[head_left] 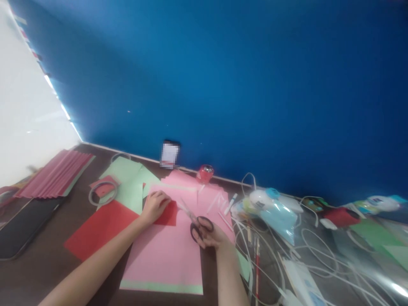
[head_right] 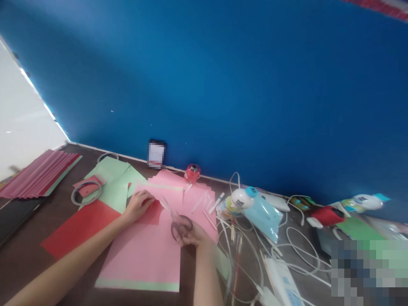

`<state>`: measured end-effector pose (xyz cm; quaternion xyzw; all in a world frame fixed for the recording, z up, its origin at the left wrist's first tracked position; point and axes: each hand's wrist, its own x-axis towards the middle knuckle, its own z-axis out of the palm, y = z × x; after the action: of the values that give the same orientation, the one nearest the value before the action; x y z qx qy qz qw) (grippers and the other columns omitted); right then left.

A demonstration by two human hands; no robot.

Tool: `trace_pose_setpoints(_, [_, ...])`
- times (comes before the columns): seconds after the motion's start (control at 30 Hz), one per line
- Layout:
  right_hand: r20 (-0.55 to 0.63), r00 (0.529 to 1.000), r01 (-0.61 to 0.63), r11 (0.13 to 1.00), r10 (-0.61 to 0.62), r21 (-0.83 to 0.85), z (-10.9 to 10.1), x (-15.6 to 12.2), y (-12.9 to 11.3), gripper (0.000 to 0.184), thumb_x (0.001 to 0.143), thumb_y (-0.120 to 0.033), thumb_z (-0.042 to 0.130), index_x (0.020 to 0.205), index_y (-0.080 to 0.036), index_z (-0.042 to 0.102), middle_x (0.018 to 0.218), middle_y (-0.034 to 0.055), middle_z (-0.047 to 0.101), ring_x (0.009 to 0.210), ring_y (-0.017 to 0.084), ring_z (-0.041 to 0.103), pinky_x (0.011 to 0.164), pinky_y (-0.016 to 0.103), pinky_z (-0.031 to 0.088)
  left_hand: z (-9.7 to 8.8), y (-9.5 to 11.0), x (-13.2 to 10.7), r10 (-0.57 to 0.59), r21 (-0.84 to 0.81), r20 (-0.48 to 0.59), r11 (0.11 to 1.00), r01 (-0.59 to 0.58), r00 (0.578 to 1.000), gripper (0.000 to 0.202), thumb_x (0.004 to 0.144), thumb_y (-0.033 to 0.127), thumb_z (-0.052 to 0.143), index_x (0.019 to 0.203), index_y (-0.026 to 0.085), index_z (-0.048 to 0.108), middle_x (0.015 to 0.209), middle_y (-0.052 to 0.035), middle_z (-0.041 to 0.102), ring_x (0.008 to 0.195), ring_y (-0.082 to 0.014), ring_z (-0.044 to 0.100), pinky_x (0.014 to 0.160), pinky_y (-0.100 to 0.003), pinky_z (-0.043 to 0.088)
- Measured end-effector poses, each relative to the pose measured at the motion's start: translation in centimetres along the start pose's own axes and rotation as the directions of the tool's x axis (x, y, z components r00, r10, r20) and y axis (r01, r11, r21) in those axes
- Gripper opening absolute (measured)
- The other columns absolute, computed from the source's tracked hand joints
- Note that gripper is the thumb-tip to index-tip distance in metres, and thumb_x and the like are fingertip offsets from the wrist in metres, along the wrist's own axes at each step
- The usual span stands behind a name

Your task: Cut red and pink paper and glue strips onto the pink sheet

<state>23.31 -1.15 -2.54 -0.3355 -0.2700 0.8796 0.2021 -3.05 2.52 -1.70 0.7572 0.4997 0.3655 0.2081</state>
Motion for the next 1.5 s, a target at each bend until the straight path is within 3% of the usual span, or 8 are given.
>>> trace_pose_setpoints(0.13, [0.092,0.995,0.034,0.997,-0.027,-0.073,-0.6,-0.4,0.3,0.035,0.082,-0.048,0.049,0.076,-0.014,0.055,0.06,0.0007,0.061,0.037,0.007,0.052,0.026,0.013,0.023,-0.8,0.7,0.1,-0.02,-0.094,0.017,0.995,0.022,1.0,0.023,0.087,0.029,0.04,0.082,0.02,0.061,0.083,-0.0043,0.064,0.08,-0.0183,0.057,0.089,-0.037,0.037])
trace_pose_setpoints(0.27, [0.15,0.988,0.055,0.992,-0.039,-0.109,-0.8,-0.4,0.4,0.038,0.079,-0.052,0.051,0.076,-0.014,0.055,0.058,-0.0007,0.061,0.034,0.006,0.051,0.025,0.013,0.019,-1.3,1.3,-0.1,-0.019,-0.122,0.089,0.992,0.03,0.996,0.021,0.086,0.03,0.039,0.081,0.021,0.058,0.082,-0.0024,0.064,0.08,-0.0173,0.057,0.104,-0.041,0.024])
trace_pose_setpoints(0.47, [0.14,0.989,0.059,0.991,-0.041,-0.123,-0.5,-0.6,0.5,0.039,0.078,-0.053,0.053,0.078,-0.014,0.056,0.056,-0.0013,0.06,0.03,0.006,0.049,0.024,0.013,0.014,-1.3,1.4,-0.1,0.007,-0.2,0.119,0.98,0.017,0.993,0.018,0.085,0.028,0.04,0.079,0.021,0.056,0.08,-0.0012,0.062,0.078,-0.0166,0.056,0.105,-0.041,0.023])
trace_pose_setpoints(0.63, [0.152,0.988,0.04,0.981,-0.01,-0.189,-0.7,-0.5,0.3,0.042,0.079,-0.053,0.049,0.067,-0.013,0.054,0.052,-0.0005,0.059,0.025,0.003,0.039,0.023,0.014,0.014,-1.2,1.3,-0.2,0.019,-0.161,0.132,0.987,0.003,0.991,0.023,0.089,0.029,0.034,0.08,0.021,0.053,0.081,-0.0016,0.062,0.079,-0.0156,0.055,0.106,-0.041,0.023])
trace_pose_setpoints(1.1, [0.228,0.956,-0.114,0.951,0.183,-0.286,0.9,0.0,-0.8,0.049,0.079,-0.057,0.045,0.066,-0.01,0.055,0.046,0.0021,0.06,0.02,0.003,0.028,0.021,0.017,0.005,-1.2,2.1,-0.6,0.278,0.022,0.189,0.958,-0.287,0.942,0.021,0.089,0.025,0.039,0.082,0.021,0.058,0.077,-0.0005,0.06,0.089,-0.0168,0.055,0.108,-0.048,0.018])
trace_pose_setpoints(1.2, [0.237,0.94,-0.178,0.946,0.244,-0.269,0.9,0.2,-0.7,0.049,0.081,-0.057,0.042,0.069,-0.011,0.055,0.051,0.0033,0.062,0.023,0.003,0.033,0.023,0.016,0.009,-0.6,1.7,-0.9,0.277,0.024,0.148,0.959,-0.283,0.949,0.014,0.087,0.028,0.044,0.093,0.019,0.054,0.089,-0.0032,0.061,0.095,-0.0183,0.055,0.109,-0.051,0.017])
trace_pose_setpoints(1.3, [0.223,0.937,-0.211,0.944,0.269,-0.252,1.1,0.2,-0.8,0.045,0.083,-0.054,0.04,0.074,-0.011,0.054,0.055,0.003,0.062,0.027,0.004,0.039,0.025,0.015,0.012,-0.4,1.4,-1.2,0.224,-0.004,0.109,0.974,-0.225,0.969,0.033,0.084,0.032,0.05,0.113,0.017,0.042,0.095,-0.0065,0.059,0.11,-0.0231,0.049,0.107,-0.053,0.022])
trace_pose_setpoints(1.5, [0.241,0.924,-0.232,0.937,0.296,-0.261,1.3,0.2,-0.8,0.045,0.087,-0.051,0.036,0.083,-0.01,0.054,0.059,0.005,0.063,0.029,0.005,0.042,0.025,0.014,0.017,-0.7,1.7,-1.6,0.234,-0.079,0.235,0.972,-0.221,0.944,0.053,0.082,0.03,0.054,0.128,0.017,0.031,0.095,-0.0072,0.06,0.106,-0.0254,0.053,0.103,-0.053,0.028])
